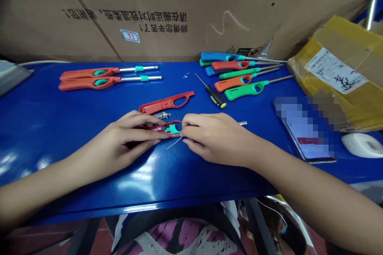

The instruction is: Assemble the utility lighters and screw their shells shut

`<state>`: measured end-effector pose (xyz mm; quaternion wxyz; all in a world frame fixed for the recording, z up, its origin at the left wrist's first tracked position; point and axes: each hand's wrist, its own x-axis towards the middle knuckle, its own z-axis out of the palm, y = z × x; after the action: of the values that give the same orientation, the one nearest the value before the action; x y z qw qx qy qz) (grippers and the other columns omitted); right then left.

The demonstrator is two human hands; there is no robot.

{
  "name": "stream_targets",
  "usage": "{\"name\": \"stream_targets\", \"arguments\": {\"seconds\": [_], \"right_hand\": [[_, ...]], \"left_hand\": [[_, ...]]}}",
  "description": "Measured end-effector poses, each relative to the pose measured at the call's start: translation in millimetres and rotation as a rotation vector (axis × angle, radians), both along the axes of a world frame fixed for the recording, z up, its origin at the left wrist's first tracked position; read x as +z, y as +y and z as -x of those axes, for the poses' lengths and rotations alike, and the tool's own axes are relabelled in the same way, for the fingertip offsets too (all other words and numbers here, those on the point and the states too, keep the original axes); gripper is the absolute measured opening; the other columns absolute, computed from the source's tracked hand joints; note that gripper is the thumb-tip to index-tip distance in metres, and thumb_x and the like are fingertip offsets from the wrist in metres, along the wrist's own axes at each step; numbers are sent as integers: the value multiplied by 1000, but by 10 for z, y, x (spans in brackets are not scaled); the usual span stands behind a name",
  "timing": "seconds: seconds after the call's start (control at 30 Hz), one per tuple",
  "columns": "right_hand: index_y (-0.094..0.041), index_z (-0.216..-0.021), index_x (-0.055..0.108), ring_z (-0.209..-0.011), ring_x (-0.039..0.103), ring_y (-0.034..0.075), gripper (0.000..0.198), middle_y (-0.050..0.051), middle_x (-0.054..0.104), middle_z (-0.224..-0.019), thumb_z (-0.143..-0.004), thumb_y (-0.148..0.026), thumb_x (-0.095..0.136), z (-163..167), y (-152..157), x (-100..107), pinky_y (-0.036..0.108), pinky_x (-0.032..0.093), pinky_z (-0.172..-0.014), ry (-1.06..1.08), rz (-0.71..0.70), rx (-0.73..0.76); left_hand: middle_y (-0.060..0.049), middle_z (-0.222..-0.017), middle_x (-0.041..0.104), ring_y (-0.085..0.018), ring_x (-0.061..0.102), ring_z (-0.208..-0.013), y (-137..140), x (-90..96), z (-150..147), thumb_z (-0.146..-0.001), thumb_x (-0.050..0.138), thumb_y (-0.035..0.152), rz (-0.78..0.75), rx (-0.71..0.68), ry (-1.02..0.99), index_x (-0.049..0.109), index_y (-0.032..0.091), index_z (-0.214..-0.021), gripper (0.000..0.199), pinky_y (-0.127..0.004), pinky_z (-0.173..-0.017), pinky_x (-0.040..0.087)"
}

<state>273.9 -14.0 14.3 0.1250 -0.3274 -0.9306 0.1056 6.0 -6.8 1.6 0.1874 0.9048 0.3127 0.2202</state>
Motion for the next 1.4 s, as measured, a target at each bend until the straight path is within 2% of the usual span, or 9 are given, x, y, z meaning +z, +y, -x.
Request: {"name": "stream_targets", "arguments": {"seconds": [0.17, 0.3, 0.43, 0.57, 0.9, 1.03, 1.13, 1.27, 1.4], "right_hand": [[-22, -108, 67, -94, 67, 17, 16, 3, 69, -111, -100, -24, 53, -3, 15, -14, 30, 45, -72, -58, -37, 35], [-23, -103, 67, -94, 66, 17, 18, 2, 67, -111, -103, -25, 50, 7, 22, -21, 30, 45, -74, -78, -15, 48], [-21, -99, 66, -92, 65, 17, 17, 3, 67, -108, -103, -25, 50, 20, 18, -7, 30, 44, -72, -83, 4, 43], [-20, -94, 64, -85, 63, 16, 15, 4, 67, -103, -102, -25, 51, 23, 11, 29, 29, 43, -69, -76, 18, 38], [-20, -86, 57, -73, 55, 12, 13, 0, 61, -87, -97, -26, 58, -10, 20, 35, 27, 35, -61, 18, 43, -49], [-19, -82, 57, -63, 48, 8, 13, -1, 59, -85, -93, -22, 62, 27, 35, 20, 24, 36, -58, 215, 169, -115], [-18, -82, 59, -50, 38, 5, 11, -6, 49, -66, -90, -21, 66, 71, 40, 4, 22, 31, -49, 384, 377, -209], [-18, -91, 58, -43, 39, 6, 8, -11, 43, -52, -92, -25, 64, 111, 28, -7, 20, 28, -43, 511, 742, -318], [-17, -93, 61, -44, 45, 7, 14, -8, 48, -55, -92, -30, 64, 135, 25, -5, 20, 32, -42, 581, 789, -326]], "left_hand": [[-6, -120, 71, -21, 64, -111, -10, 10, 6, -96, 63, 18, 29, 13, -70, 77, 26, -113, 23, -37, -97, 53], [-5, -109, 74, -21, 66, -105, 46, 33, 37, -93, 68, 27, 70, 142, -148, 75, 20, -100, 12, -36, -95, 52], [-6, -104, 71, -19, 65, -90, 172, 12, 106, -93, 67, 33, 77, 266, -36, 71, 17, -104, 20, -32, -79, 51], [-4, -96, 71, -15, 61, -76, 255, -6, 149, -93, 66, 37, 135, 275, 17, 73, 19, -100, 21, -28, -70, 48], [-4, -95, 68, -14, 61, -73, 118, 145, 94, -95, 61, 37, 221, 202, -53, 73, 18, -105, 24, -28, -67, 50], [-2, -89, 71, -15, 63, -71, 22, 166, 34, -96, 61, 43, 505, 198, -122, 70, 20, -104, 26, -27, -61, 50], [-4, -95, 74, -17, 68, -79, -1, 129, 13, -95, 62, 42, 624, 187, -184, 69, 19, -106, 26, -28, -66, 53], [-5, -103, 76, -20, 71, -88, 8, 79, 19, -96, 62, 40, 654, 181, -198, 71, 21, -113, 27, -30, -72, 56], [-5, -102, 77, -20, 71, -89, 15, 60, 24, -97, 61, 40, 616, 179, -177, 72, 21, -115, 28, -30, -72, 56]]}}
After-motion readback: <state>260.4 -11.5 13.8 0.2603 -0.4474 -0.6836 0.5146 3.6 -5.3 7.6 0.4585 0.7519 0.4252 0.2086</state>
